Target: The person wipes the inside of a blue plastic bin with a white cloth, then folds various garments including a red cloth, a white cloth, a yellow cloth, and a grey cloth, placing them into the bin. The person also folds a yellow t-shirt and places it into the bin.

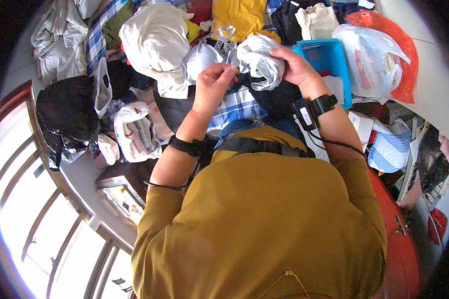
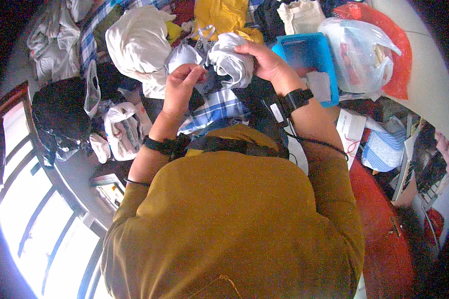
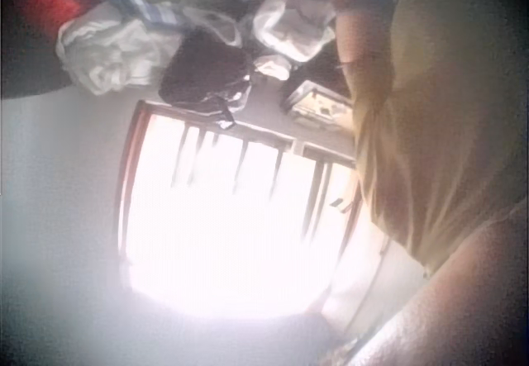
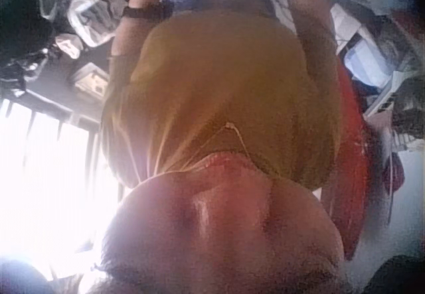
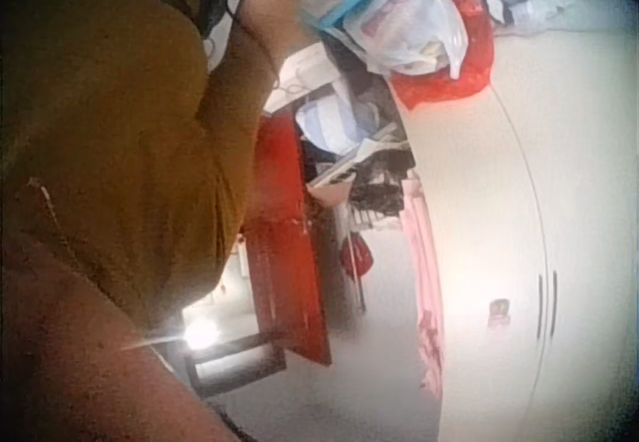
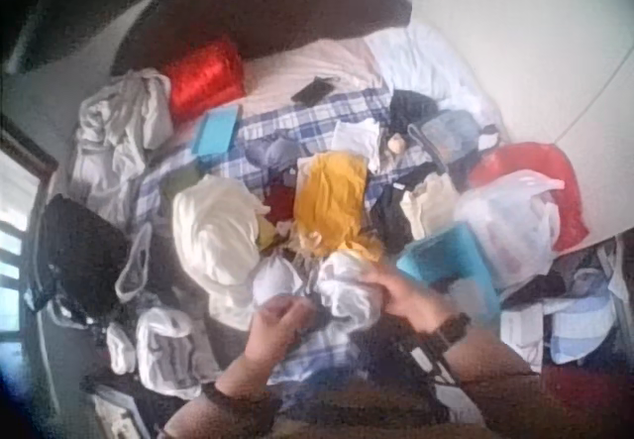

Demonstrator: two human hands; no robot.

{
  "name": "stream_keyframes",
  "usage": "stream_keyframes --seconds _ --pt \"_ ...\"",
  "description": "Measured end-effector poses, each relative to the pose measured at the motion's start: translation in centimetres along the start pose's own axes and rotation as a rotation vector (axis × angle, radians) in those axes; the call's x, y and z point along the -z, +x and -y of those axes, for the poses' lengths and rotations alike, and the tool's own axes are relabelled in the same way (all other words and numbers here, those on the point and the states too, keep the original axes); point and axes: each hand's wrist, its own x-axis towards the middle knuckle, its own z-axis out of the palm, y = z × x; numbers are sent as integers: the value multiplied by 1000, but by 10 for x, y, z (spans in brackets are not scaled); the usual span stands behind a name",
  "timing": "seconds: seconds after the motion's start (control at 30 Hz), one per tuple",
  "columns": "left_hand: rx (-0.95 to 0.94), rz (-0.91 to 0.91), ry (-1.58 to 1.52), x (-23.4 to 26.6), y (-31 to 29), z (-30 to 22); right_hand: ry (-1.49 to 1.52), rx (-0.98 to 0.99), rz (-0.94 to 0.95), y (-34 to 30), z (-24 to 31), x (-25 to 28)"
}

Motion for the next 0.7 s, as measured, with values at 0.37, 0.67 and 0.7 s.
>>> stream_keyframes --seconds 0.37,0.67,0.7 --pt "-928 -27 647 -55 -22 -47 -236 134 -73 -65 10 -26" --pt "-932 178 753 -67 -31 -61 -442 219 -122 -102 12 -32" --pt "-962 170 759 -68 -31 -62 -380 249 -92 -104 12 -31"
